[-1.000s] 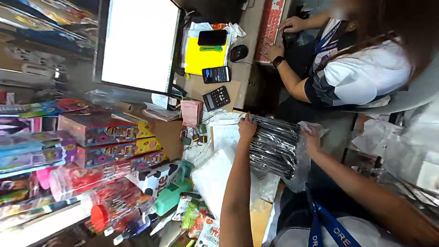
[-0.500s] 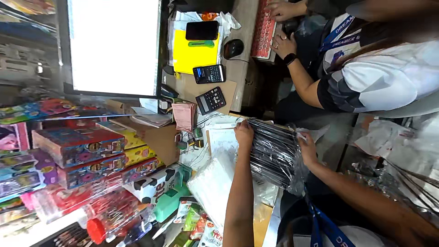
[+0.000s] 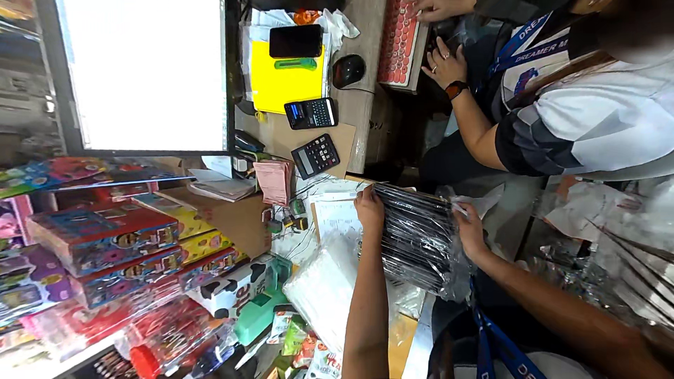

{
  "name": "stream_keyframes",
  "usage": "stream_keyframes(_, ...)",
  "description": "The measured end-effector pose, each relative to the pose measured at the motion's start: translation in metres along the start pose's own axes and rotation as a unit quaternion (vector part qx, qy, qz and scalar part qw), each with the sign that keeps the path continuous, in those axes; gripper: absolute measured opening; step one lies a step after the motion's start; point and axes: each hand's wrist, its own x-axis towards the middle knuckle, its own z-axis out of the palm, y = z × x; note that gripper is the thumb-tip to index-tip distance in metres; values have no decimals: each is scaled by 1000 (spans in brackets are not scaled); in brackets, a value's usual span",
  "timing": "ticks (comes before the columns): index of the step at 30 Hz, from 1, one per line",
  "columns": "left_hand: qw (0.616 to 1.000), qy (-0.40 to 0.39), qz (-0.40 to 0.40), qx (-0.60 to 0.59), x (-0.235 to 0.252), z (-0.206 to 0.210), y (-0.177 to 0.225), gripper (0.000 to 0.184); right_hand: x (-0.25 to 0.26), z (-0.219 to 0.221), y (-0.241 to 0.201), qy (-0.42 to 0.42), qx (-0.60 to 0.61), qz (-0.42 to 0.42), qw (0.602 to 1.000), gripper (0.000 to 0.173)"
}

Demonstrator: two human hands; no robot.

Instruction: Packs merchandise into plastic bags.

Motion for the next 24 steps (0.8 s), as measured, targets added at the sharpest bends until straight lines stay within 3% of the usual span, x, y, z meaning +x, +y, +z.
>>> stream_keyframes(18, 997, -41, -53, 28, 0, 0, 1, 37, 6, -1, -2, -28, -2, 10, 1000, 39)
stream_keyframes(24, 998, -28, 14, -63, -24, -20, -4, 38, -7, -21, 23, -35, 29, 34, 998, 50)
